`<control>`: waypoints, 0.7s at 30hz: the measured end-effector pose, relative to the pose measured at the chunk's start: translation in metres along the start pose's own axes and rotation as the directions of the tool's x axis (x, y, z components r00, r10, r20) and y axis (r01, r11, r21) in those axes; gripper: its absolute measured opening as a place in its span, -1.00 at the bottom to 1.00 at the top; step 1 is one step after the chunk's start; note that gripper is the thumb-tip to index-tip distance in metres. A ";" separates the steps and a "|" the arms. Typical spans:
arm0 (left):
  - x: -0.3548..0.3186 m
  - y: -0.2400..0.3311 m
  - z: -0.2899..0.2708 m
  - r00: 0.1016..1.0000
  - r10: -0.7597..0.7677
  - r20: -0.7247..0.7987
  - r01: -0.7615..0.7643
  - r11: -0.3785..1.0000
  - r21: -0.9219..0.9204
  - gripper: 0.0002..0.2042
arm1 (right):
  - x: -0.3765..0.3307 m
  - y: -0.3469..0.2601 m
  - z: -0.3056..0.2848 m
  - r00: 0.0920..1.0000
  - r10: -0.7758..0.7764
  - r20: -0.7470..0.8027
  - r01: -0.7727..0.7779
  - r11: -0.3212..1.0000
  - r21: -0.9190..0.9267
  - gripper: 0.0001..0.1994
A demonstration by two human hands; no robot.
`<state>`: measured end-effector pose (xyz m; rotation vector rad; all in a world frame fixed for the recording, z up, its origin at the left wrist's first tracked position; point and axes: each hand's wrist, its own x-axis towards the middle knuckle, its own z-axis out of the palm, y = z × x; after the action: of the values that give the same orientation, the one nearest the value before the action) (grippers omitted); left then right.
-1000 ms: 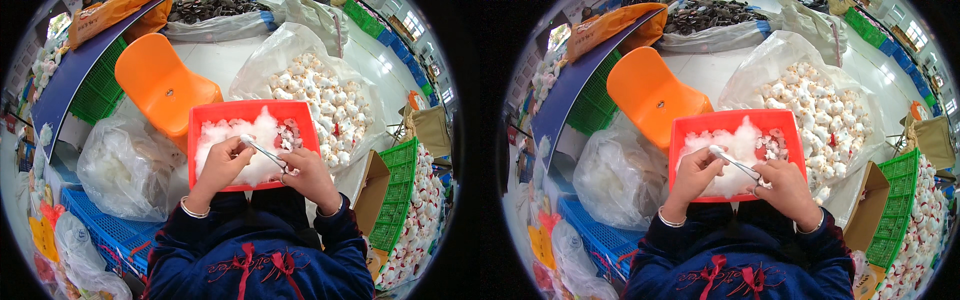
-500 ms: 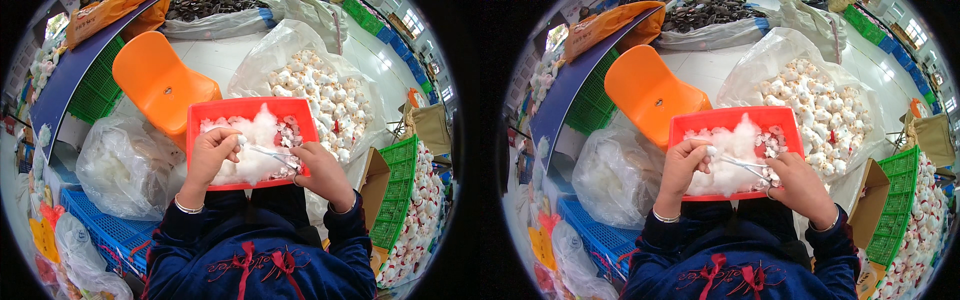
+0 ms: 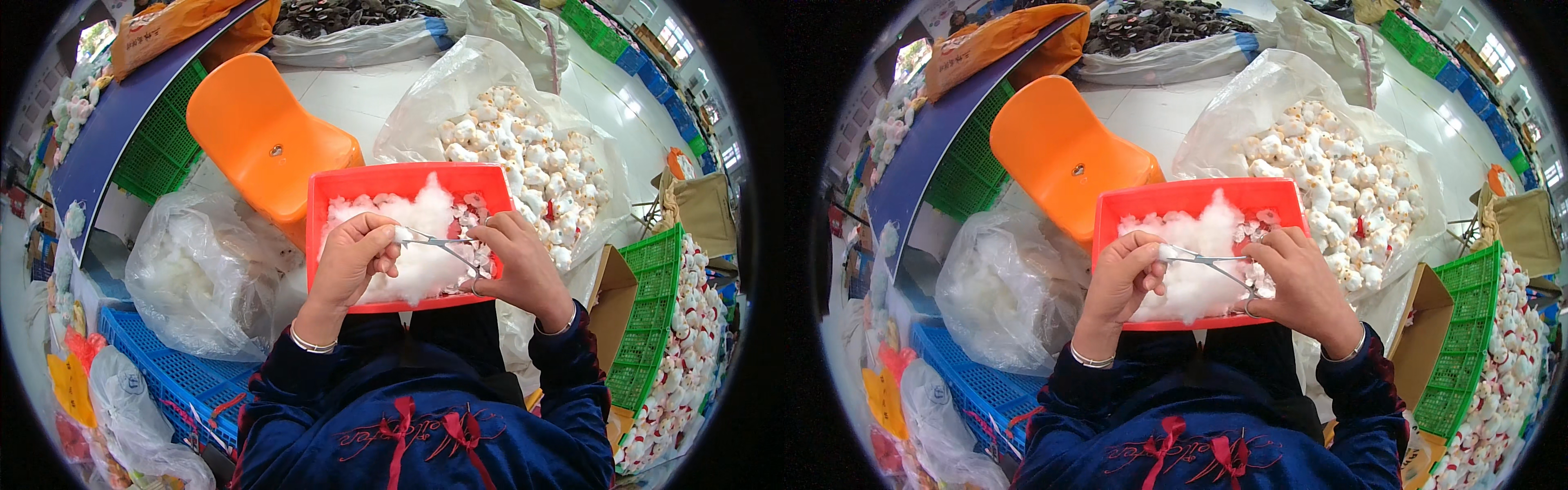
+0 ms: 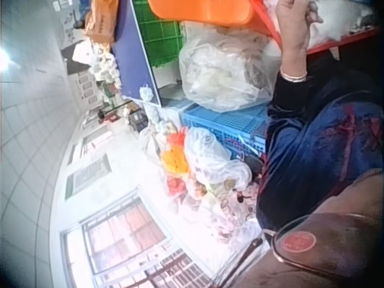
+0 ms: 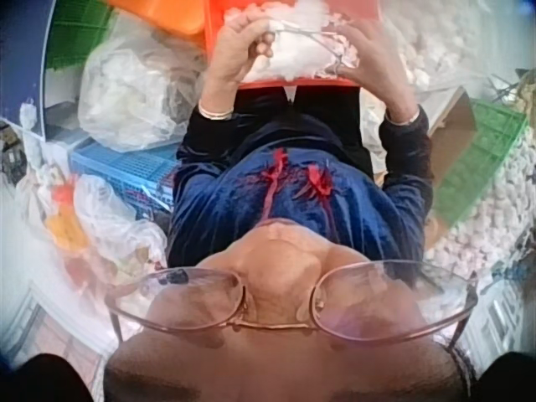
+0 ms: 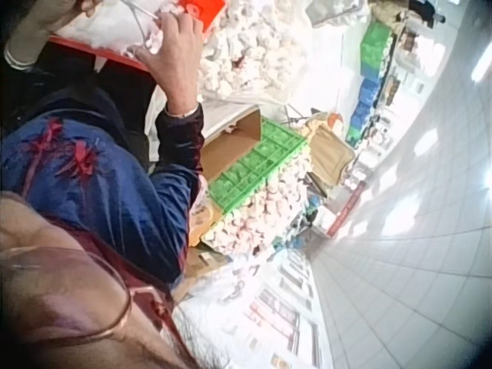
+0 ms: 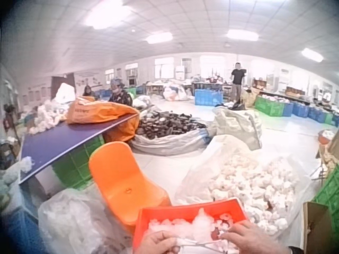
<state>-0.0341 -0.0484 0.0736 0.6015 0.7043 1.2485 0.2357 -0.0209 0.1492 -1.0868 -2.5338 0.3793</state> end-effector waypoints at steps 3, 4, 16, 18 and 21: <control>0.000 -0.001 -0.001 1.000 0.009 0.016 -0.009 1.000 0.003 -0.89 | 0.000 0.002 0.001 1.000 -0.023 0.004 0.023 1.000 -0.013 -0.43; 0.001 -0.002 -0.001 1.000 0.005 0.020 -0.005 1.000 0.009 -0.89 | 0.000 0.003 0.001 1.000 -0.022 0.009 0.022 1.000 -0.021 -0.44; 0.001 0.000 0.009 0.998 0.046 -0.052 -0.036 0.982 0.185 -0.89 | -0.003 0.001 -0.010 0.998 0.010 0.067 -0.008 0.999 -0.035 -0.63; 0.002 0.000 0.012 0.998 0.046 -0.054 -0.030 0.966 0.255 -0.89 | -0.005 0.002 -0.012 0.992 0.036 0.117 -0.032 0.999 -0.044 -0.66; 0.001 -0.004 0.017 0.999 0.033 -0.042 -0.015 0.928 0.372 -0.89 | -0.004 -0.003 -0.016 0.980 0.051 0.191 -0.035 0.996 -0.084 -0.68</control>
<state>-0.0181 -0.0484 0.0817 0.8953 0.9878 1.1620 0.2431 -0.0237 0.1642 -1.1885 -2.7202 0.4160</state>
